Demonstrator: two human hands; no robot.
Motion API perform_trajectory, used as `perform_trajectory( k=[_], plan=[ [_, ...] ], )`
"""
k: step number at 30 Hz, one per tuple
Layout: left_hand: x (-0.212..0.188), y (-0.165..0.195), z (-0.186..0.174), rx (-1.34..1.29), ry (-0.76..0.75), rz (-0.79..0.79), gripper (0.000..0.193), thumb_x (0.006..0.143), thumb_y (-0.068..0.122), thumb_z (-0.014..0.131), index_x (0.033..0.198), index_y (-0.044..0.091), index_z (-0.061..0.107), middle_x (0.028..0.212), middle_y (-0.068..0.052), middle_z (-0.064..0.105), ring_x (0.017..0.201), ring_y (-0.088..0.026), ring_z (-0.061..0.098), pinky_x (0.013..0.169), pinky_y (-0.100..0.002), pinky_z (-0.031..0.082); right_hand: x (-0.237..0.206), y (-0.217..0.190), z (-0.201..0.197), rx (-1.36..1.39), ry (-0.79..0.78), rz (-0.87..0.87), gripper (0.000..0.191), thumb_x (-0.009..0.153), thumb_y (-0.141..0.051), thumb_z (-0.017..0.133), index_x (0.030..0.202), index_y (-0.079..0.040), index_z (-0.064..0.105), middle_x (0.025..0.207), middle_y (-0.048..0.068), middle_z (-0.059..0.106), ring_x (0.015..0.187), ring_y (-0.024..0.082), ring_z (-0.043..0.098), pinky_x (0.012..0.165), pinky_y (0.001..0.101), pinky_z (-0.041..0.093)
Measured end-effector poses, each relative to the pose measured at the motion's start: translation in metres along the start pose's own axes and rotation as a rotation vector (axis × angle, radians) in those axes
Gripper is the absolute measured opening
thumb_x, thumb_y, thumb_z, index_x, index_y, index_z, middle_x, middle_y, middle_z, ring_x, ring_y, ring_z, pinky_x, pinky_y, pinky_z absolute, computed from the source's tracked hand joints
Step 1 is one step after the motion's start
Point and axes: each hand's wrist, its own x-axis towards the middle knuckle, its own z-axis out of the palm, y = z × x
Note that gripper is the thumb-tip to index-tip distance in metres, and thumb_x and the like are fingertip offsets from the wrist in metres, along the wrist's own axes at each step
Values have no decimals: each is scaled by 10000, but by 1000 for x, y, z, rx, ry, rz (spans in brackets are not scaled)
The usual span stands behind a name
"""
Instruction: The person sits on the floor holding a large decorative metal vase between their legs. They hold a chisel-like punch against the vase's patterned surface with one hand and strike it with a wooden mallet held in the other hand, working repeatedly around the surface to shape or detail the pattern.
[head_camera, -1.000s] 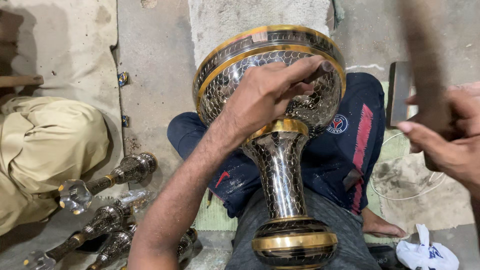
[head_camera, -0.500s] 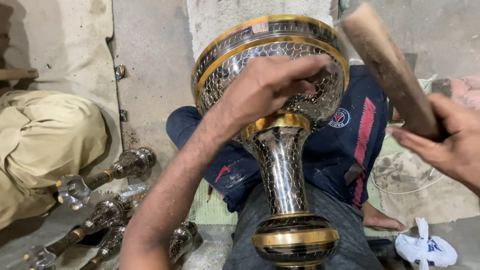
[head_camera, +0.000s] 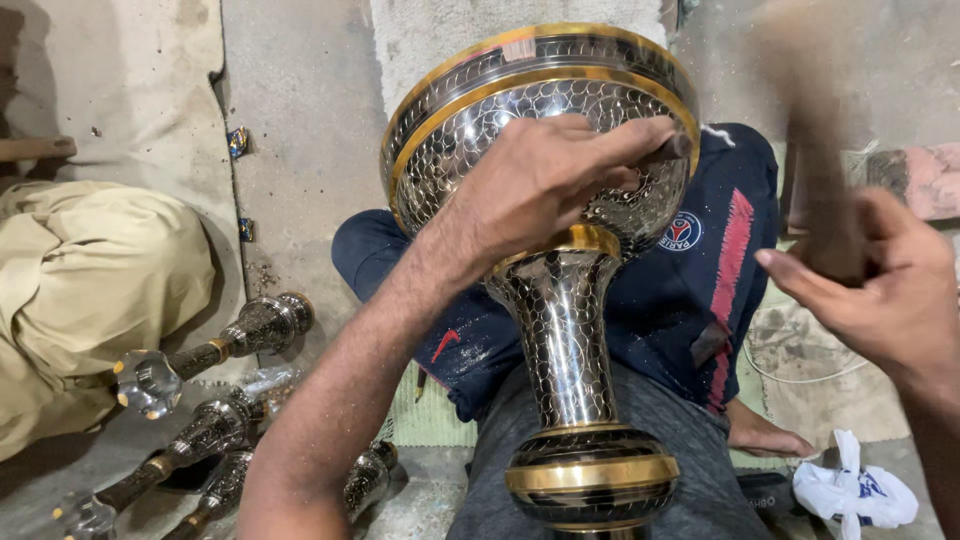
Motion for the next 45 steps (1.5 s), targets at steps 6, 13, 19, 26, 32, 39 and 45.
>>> perform_trajectory(
  k=[6,13,19,26,32,39,45],
  plan=[
    [1,0,-2,17,3,15,314,1084,268,664,1387,246,588,738,31,676,636,-64,648,495,-209,566,-10,6,-7,-59,-84,-35,214,924,-104,833,979,-10,648,669,49,636,583,103,627,549,237,480],
    [3,-1,-3,14,2,35,329,1057,259,674,1375,235,594,751,23,694,660,-81,673,533,-253,570,-4,1,0,-175,-142,-2,247,964,-175,821,939,-34,620,646,50,615,552,107,609,541,238,491],
    [5,0,-4,12,-10,44,363,1050,236,677,1401,248,583,787,24,708,682,-70,673,571,-253,583,-4,-9,2,-11,-104,-31,208,953,-178,813,956,-32,666,640,41,641,529,85,621,478,239,475],
    [7,1,-9,49,-120,-9,369,1033,256,686,1391,269,600,734,4,697,640,-105,661,541,-294,568,-3,-33,-5,-219,-105,-88,178,919,-124,792,957,-22,651,680,62,650,577,110,643,530,264,526],
    [9,-2,-10,0,-59,66,407,1051,181,669,1438,256,566,893,22,741,765,-107,709,631,-290,601,-1,-26,-1,-217,-76,-100,206,931,-128,784,1037,-7,656,728,93,665,616,125,647,569,270,529],
    [8,-3,-15,5,-98,80,422,1020,221,719,1418,224,580,827,-28,712,718,-150,688,607,-355,576,-6,-10,1,-373,-21,-44,229,914,-83,789,1066,60,694,695,147,685,621,172,675,584,299,517],
    [9,-3,-18,7,-108,76,405,1027,260,737,1405,238,596,815,-19,694,706,-142,673,617,-368,564,-5,1,2,-119,-3,-150,187,923,-66,817,1036,19,695,802,103,709,691,136,687,640,261,534]
  ],
)
